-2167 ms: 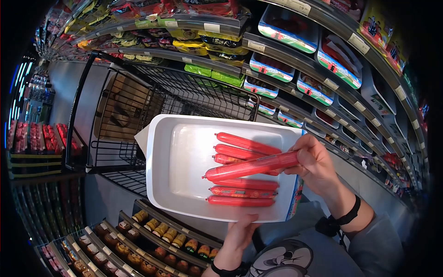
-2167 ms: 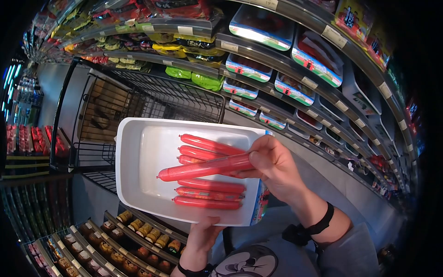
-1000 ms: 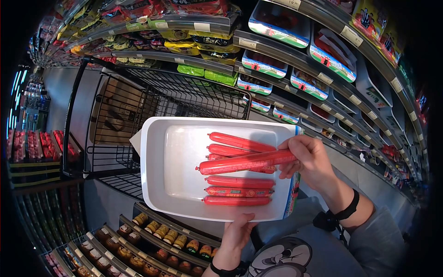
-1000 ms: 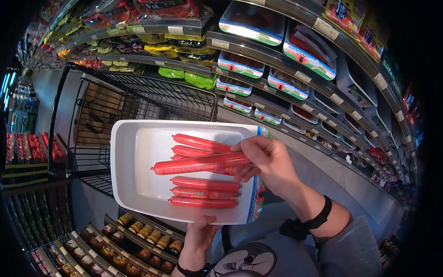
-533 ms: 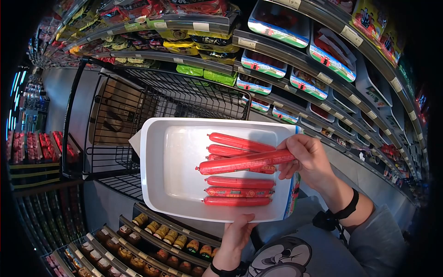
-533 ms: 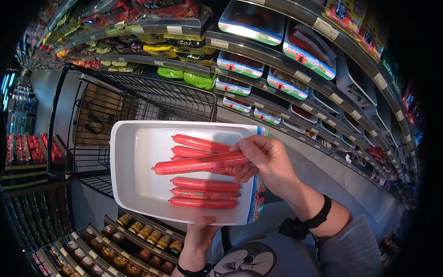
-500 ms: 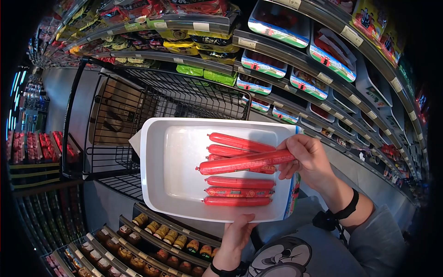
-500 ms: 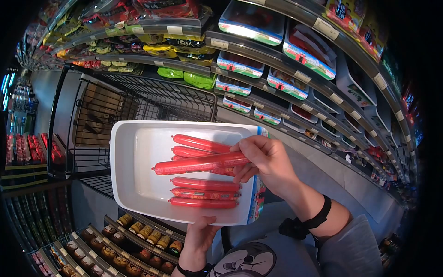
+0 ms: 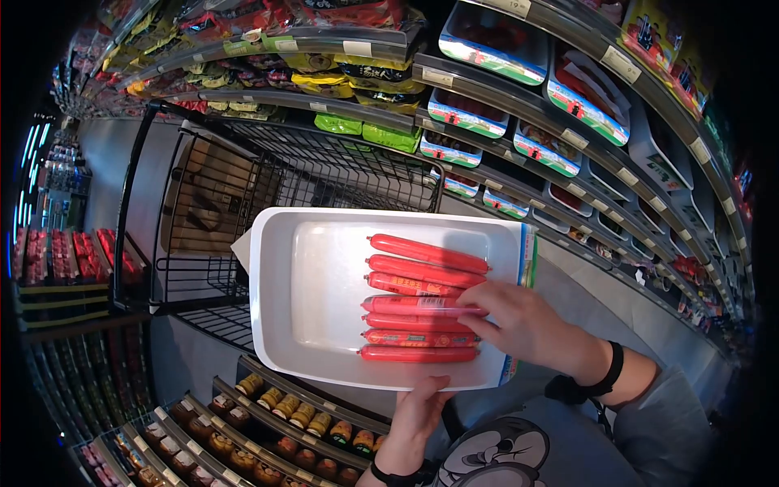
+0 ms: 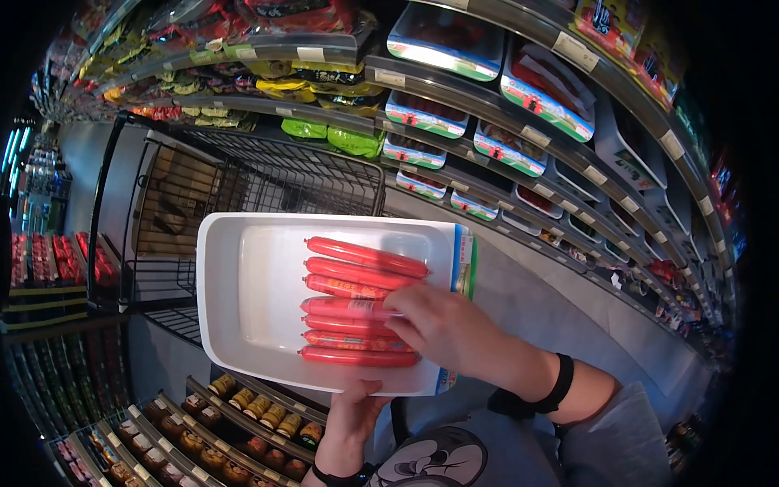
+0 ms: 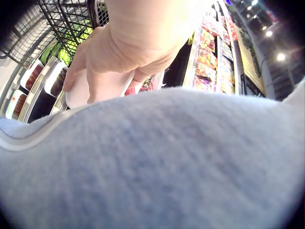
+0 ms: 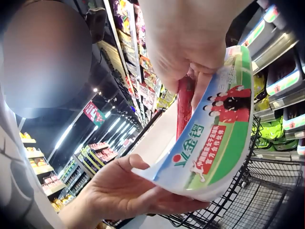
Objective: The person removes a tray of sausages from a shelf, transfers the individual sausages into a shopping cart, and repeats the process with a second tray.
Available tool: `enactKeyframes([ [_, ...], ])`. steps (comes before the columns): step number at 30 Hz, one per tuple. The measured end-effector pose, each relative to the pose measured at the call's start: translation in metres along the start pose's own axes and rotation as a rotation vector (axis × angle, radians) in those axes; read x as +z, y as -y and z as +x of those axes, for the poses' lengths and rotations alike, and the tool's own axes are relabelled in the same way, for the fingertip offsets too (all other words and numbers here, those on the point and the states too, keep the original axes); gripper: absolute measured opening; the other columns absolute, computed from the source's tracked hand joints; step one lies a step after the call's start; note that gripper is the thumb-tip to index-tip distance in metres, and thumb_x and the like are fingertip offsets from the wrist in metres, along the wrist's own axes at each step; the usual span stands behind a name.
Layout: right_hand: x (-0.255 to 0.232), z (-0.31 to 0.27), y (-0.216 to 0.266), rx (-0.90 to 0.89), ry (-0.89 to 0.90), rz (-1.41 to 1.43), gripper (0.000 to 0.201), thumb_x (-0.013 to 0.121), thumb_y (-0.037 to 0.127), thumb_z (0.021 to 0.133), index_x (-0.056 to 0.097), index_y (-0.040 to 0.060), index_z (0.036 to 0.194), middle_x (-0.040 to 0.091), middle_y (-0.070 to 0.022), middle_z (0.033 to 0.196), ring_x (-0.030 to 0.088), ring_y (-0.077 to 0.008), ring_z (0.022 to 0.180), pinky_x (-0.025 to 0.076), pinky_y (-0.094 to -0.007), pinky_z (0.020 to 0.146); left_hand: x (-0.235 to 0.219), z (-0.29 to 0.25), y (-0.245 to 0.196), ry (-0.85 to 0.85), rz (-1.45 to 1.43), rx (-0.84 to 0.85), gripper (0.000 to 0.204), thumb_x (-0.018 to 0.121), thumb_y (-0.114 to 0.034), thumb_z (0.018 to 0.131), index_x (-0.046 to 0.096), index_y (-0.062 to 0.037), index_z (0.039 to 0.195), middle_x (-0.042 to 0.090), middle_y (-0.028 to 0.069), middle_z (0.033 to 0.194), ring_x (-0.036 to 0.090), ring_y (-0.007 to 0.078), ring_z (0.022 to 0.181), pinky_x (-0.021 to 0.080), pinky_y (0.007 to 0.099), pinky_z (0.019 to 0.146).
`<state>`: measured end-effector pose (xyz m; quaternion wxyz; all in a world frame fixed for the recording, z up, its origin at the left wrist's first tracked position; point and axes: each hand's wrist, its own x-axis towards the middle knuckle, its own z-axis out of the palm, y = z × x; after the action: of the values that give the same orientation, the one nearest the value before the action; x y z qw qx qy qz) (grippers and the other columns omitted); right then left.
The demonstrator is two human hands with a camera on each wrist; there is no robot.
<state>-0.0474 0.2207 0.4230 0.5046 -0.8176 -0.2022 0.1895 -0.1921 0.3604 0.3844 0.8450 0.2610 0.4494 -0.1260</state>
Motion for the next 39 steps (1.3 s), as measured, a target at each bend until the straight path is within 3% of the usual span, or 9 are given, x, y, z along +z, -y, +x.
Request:
enactKeyframes([
  [13,-0.079,-0.031,-0.037,0.08,-0.298,-0.409,0.048,0.065,0.016,0.077,0.046,0.0022,0.119,0.057,-0.0171,0.103,0.058,-0.0341,0.086,0.048,-0.039,0.078,0.001,0.007,0.031,-0.037,0.326,0.099,0.055,0.051,0.012,0.065,0.044,0.0011,0.118,0.054,0.0136,0.102,0.055,0.0255,0.096,0.047,0.0347,0.08],
  [14,-0.089,-0.039,-0.049,0.256,-0.134,-0.215,0.048,0.061,0.017,0.08,0.044,0.0016,0.122,0.059,-0.0191,0.103,0.059,-0.0347,0.084,0.048,-0.0381,0.079,0.001,0.012,0.035,0.032,0.419,0.129,0.053,0.053,0.011,0.066,0.045,0.0006,0.117,0.055,0.0125,0.101,0.055,0.0234,0.096,0.046,0.0326,0.08],
  [21,-0.138,-0.112,-0.166,0.537,-0.003,-0.048,0.04,0.053,0.012,0.084,0.049,0.0091,0.123,0.063,-0.0166,0.092,0.062,-0.0235,0.072,0.047,-0.0334,0.066,0.047,0.098,0.061,0.242,0.969,0.1,0.034,0.055,0.0,0.073,0.052,0.0009,0.107,0.057,0.0071,0.093,0.056,0.017,0.082,0.045,0.029,0.07],
  [25,-0.116,-0.149,-0.27,0.633,-0.012,-0.035,0.038,0.054,0.011,0.083,0.052,0.0062,0.121,0.064,-0.0108,0.092,0.059,-0.0149,0.075,0.046,-0.0291,0.068,0.037,0.178,0.116,0.232,0.879,0.147,0.039,0.05,0.002,0.073,0.049,-0.0017,0.112,0.057,0.0062,0.089,0.057,0.0145,0.075,0.046,0.0266,0.061],
  [27,-0.094,-0.161,-0.318,0.685,-0.156,0.369,0.039,0.055,0.008,0.08,0.054,0.0025,0.118,0.063,-0.0062,0.094,0.057,-0.0123,0.081,0.045,-0.0266,0.073,0.037,0.205,0.128,0.21,0.856,0.097,0.039,0.05,-0.001,0.075,0.048,-0.0011,0.113,0.058,0.0078,0.093,0.057,0.0156,0.082,0.045,0.0275,0.069],
  [30,-0.073,-0.156,-0.368,0.865,-0.169,0.534,0.039,0.053,0.004,0.077,0.055,-0.001,0.115,0.062,-0.0048,0.097,0.056,-0.0129,0.086,0.044,-0.0264,0.078,0.02,0.255,0.15,0.174,0.847,0.037,0.044,0.051,-0.004,0.078,0.044,-0.0019,0.122,0.059,0.0127,0.103,0.057,0.0203,0.095,0.044,0.0305,0.081],
  [32,-0.063,-0.147,-0.395,0.905,-0.177,0.542,0.039,0.052,0.002,0.075,0.056,-0.0017,0.113,0.062,-0.0058,0.096,0.056,-0.0137,0.087,0.044,-0.0271,0.078,0.008,0.286,0.161,0.137,0.925,0.06,0.046,0.054,-0.002,0.08,0.042,-0.0028,0.124,0.055,0.0096,0.109,0.058,0.0167,0.092,0.05,0.0269,0.067],
  [36,-0.048,-0.136,-0.459,0.929,-0.232,0.592,0.036,0.054,0.0,0.074,0.056,-0.002,0.11,0.062,-0.0075,0.093,0.057,-0.0171,0.081,0.045,-0.0274,0.075,-0.002,0.316,0.167,0.005,1.131,0.105,0.055,0.057,-0.005,0.081,0.037,-0.0075,0.132,0.046,0.0136,0.128,0.056,0.0181,0.1,0.044,0.0271,0.086],
  [39,-0.048,-0.117,-0.493,1.028,-0.274,0.593,0.034,0.054,-0.001,0.072,0.057,-0.002,0.106,0.061,-0.0088,0.09,0.058,-0.0193,0.078,0.046,-0.0299,0.071,-0.015,0.327,0.17,-0.054,1.1,0.14,0.051,0.059,-0.009,0.079,0.042,-0.0067,0.128,0.053,0.0149,0.118,0.058,0.0203,0.092,0.045,0.0292,0.081],
])
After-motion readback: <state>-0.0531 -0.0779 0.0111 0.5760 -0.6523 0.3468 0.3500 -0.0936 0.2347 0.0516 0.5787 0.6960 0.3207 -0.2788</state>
